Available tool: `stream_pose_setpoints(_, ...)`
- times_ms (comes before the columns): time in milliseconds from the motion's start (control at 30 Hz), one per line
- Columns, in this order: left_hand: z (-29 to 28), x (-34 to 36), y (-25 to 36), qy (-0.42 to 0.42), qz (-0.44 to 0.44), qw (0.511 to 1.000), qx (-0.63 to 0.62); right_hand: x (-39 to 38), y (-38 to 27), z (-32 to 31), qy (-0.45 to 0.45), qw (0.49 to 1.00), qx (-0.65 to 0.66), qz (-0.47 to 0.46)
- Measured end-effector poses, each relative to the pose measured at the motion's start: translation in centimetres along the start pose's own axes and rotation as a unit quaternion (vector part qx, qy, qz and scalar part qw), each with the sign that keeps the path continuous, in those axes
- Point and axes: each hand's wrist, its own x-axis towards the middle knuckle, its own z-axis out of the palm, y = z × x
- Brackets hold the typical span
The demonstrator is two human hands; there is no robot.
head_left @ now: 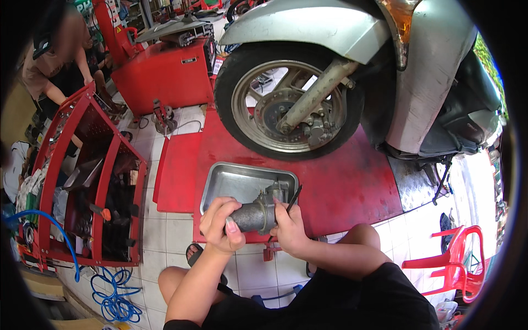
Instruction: The person sits on a low stool in a workshop and uses a screwdriver to disassemble a cylindrical motorcycle part, likely a starter motor. They remove internal components and place them into a metal tray, then continue to manipulate the housing and internal parts with the tool.
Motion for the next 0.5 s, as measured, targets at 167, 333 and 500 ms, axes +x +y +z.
stream_pose_setpoints(167,1.0,-2.0,0.0,0.084,-0.319,0.937,-0.117,0.6,-0.8,-0.4,-0.049,0.999,-0.013,0.013)
stream_pose_setpoints(333,1.3,-2.1,-0.8,0.2,-0.667,0.535,-0.478,1.6,-3.6,-1.1,-0.147,0.977,-0.139,-0.064)
stream_pose_setpoints(500,0.8,-2.3,-1.5,0.227,-0.704,0.484,-0.468,1.8,-4.3,-0.3,-0.133,0.882,-0.353,-0.282)
